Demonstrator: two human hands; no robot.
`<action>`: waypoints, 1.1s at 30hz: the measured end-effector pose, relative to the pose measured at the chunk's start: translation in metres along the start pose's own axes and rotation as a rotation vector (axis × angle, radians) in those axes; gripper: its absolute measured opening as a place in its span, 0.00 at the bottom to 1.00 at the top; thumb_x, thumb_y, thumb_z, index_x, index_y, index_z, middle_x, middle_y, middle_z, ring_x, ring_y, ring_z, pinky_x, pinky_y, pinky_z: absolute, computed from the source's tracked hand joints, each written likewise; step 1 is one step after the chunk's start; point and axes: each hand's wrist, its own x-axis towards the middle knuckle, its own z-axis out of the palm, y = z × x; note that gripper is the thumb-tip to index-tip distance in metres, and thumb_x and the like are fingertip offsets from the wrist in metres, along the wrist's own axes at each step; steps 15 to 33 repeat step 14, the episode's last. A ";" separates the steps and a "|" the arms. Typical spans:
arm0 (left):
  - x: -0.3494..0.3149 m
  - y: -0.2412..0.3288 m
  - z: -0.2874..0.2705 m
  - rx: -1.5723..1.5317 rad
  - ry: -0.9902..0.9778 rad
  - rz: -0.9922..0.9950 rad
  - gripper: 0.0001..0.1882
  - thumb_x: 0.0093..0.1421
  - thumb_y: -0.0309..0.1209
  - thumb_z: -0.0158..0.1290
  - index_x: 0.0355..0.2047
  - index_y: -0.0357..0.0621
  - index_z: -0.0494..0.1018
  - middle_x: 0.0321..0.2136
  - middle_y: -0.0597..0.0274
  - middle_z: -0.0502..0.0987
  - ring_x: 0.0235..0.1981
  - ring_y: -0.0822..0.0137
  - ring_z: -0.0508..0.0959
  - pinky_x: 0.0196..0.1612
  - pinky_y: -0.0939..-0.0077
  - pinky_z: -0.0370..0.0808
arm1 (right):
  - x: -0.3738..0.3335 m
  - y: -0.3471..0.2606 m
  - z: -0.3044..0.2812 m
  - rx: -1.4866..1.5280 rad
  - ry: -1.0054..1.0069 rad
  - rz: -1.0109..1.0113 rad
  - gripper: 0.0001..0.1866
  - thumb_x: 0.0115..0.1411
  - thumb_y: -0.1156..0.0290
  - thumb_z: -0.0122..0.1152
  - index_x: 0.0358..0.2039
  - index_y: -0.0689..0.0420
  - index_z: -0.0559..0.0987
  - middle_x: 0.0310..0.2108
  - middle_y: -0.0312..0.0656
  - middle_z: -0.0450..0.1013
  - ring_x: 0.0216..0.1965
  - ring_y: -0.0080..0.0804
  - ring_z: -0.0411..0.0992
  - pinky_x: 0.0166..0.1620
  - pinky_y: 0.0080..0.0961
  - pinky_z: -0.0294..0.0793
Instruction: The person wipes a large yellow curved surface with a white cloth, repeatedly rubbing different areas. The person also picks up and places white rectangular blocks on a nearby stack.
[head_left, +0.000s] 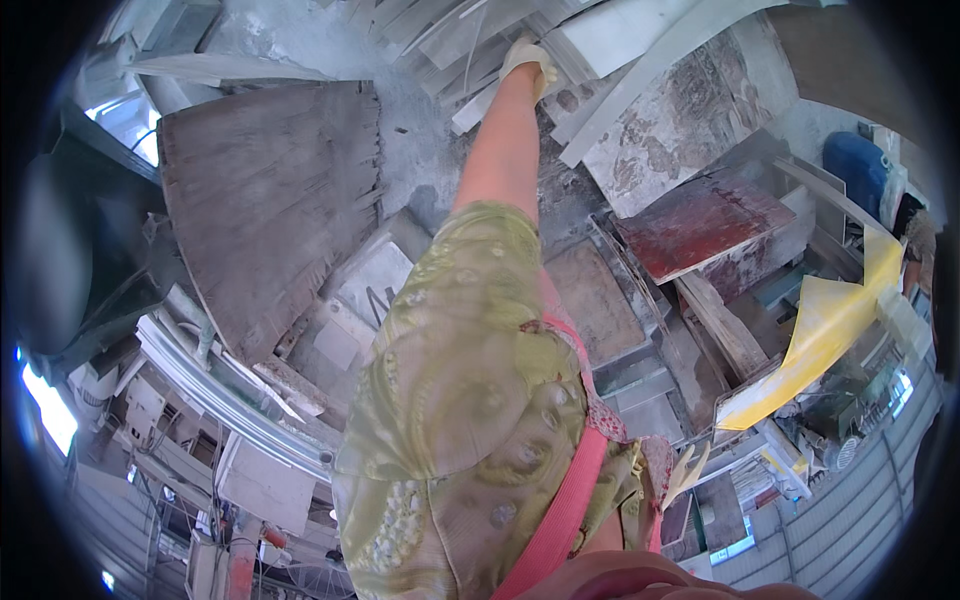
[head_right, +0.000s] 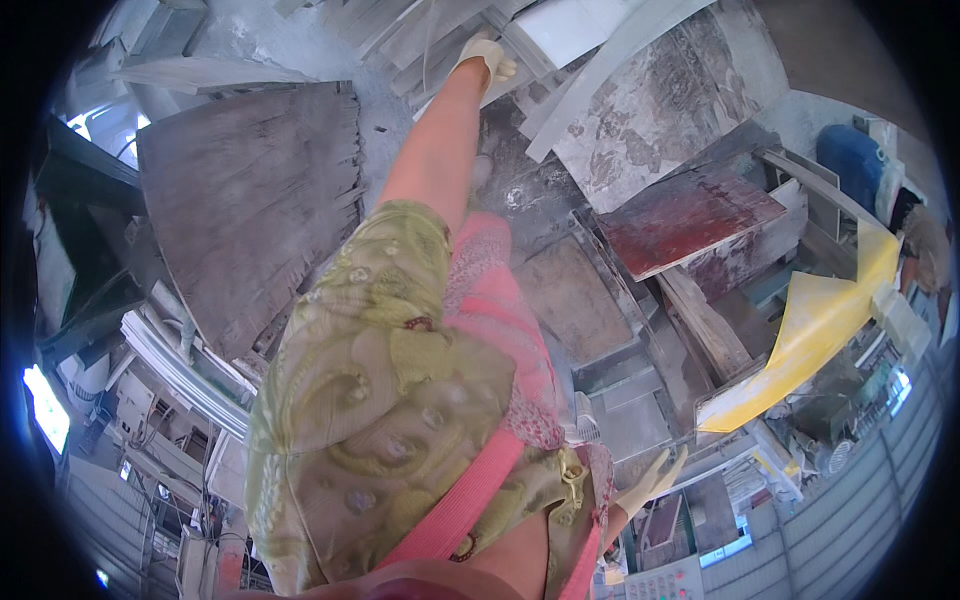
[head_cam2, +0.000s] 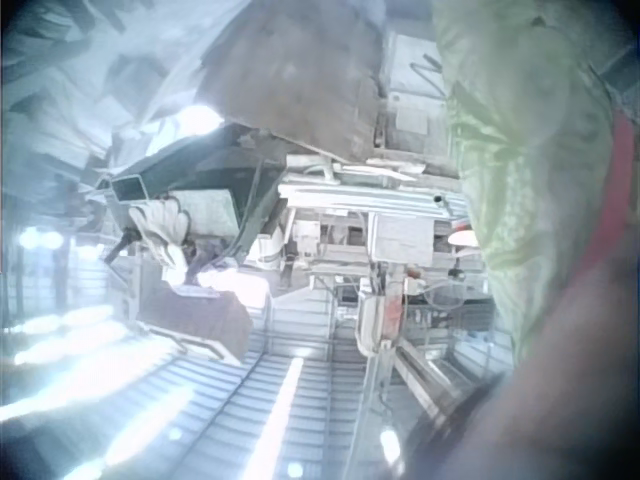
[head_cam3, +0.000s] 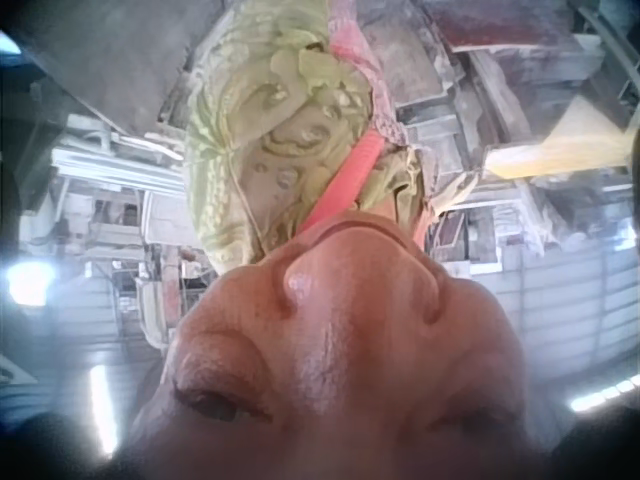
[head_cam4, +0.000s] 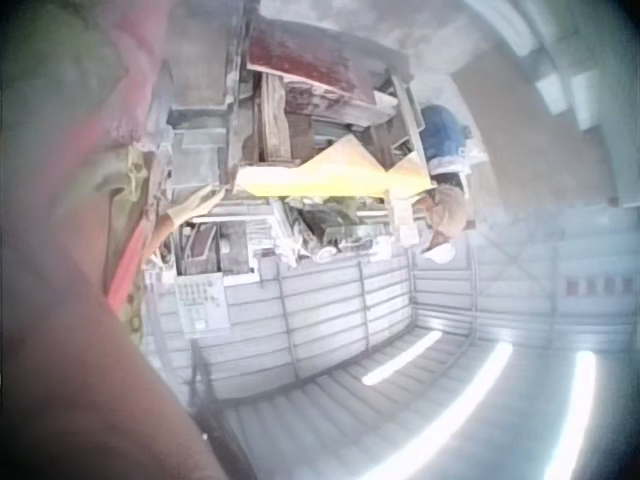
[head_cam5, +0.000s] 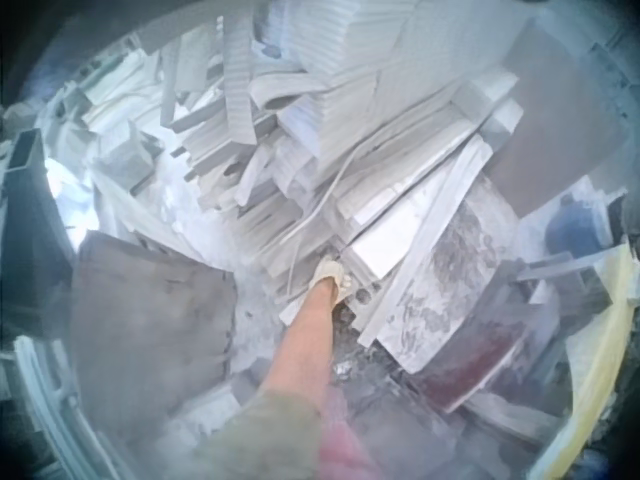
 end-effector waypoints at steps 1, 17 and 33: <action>-0.001 0.003 0.001 0.123 -0.015 0.032 0.26 0.66 0.28 0.43 0.65 0.46 0.66 0.42 0.45 0.80 0.33 0.60 0.83 0.34 0.70 0.77 | 0.002 -0.005 0.001 -0.006 -0.019 -0.004 0.25 0.69 0.65 0.58 0.64 0.62 0.71 0.62 0.54 0.70 0.64 0.47 0.68 0.65 0.37 0.64; 0.012 -0.067 -0.006 0.564 0.060 0.819 0.34 0.66 0.43 0.49 0.72 0.55 0.57 0.63 0.44 0.69 0.61 0.48 0.73 0.65 0.60 0.67 | 0.112 -0.192 0.076 -0.084 -0.195 -0.561 0.22 0.68 0.74 0.56 0.60 0.66 0.72 0.52 0.52 0.75 0.55 0.46 0.74 0.59 0.37 0.70; 0.012 -0.067 -0.006 0.564 0.060 0.819 0.34 0.66 0.43 0.49 0.72 0.55 0.57 0.63 0.44 0.69 0.61 0.48 0.73 0.65 0.60 0.67 | 0.112 -0.192 0.076 -0.084 -0.195 -0.561 0.22 0.68 0.74 0.56 0.60 0.66 0.72 0.52 0.52 0.75 0.55 0.46 0.74 0.59 0.37 0.70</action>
